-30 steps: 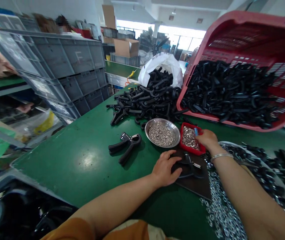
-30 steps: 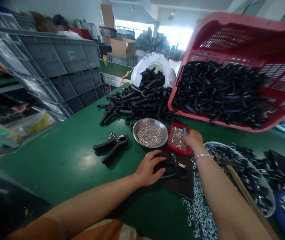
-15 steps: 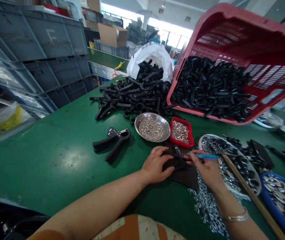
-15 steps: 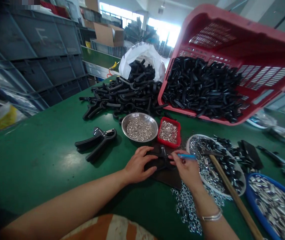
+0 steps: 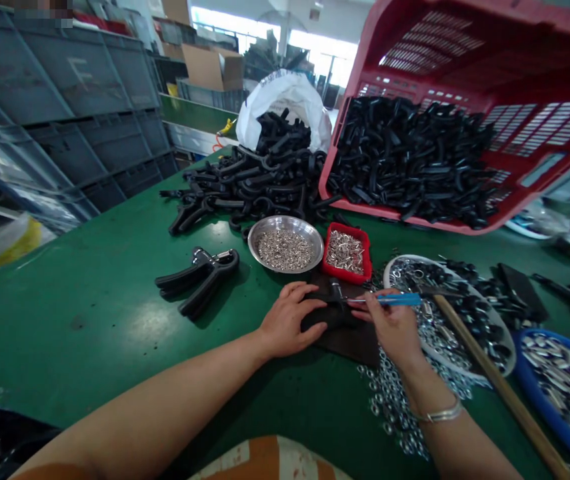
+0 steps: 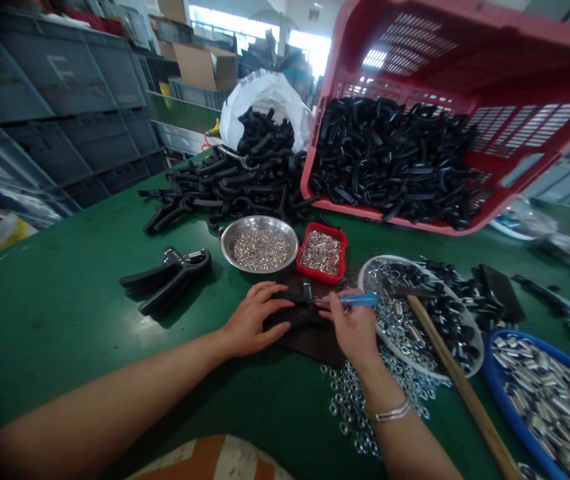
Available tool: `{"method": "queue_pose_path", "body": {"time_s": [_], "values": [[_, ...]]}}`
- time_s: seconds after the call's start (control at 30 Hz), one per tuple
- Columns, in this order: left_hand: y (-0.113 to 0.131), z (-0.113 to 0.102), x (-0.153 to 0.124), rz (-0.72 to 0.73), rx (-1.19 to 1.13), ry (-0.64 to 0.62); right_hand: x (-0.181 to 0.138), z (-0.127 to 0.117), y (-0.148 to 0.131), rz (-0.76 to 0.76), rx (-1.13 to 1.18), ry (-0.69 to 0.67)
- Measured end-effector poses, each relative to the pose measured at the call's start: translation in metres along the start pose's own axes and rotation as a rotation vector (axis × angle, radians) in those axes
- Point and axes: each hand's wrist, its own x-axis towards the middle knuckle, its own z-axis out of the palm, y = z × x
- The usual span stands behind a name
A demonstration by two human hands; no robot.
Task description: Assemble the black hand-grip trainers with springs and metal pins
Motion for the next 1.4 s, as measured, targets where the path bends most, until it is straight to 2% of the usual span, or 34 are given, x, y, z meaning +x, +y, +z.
{"method": "queue_pose_path", "body": {"time_s": [0.17,0.27,0.47,0.6,0.67,0.8,0.87,1.0,1.07,1.23,1.4], "values": [[-0.002,0.001,0.001,-0.001,0.003,-0.007,-0.001,0.001,0.003,-0.062,-0.09,0.027],[-0.002,0.001,0.001,-0.012,0.002,-0.019,0.0,0.001,0.002,-0.048,-0.091,0.038],[-0.002,0.001,0.002,-0.018,-0.02,-0.019,0.006,-0.001,-0.004,-0.035,-0.205,-0.023],[0.0,0.002,0.003,-0.034,-0.043,-0.005,0.015,-0.003,-0.004,0.154,0.028,-0.039],[0.0,0.004,0.003,-0.037,-0.045,0.004,0.018,-0.005,-0.004,0.249,0.121,-0.103],[-0.003,0.006,0.004,-0.028,-0.058,0.003,0.017,-0.006,-0.006,0.31,0.126,-0.229],[-0.005,0.006,0.005,-0.025,-0.066,0.001,0.013,-0.005,-0.004,0.281,0.144,-0.178],[-0.005,0.005,0.005,-0.024,-0.072,-0.003,0.003,0.0,0.005,0.151,0.167,0.037],[-0.004,0.004,0.005,-0.024,-0.072,-0.002,-0.001,0.001,0.008,0.095,0.137,0.099],[-0.001,0.001,0.006,-0.043,-0.066,-0.013,-0.004,0.002,0.006,-0.02,-0.059,0.099],[-0.005,0.002,0.005,-0.028,-0.084,-0.007,-0.003,0.005,-0.003,-0.202,-0.415,0.085]]}}
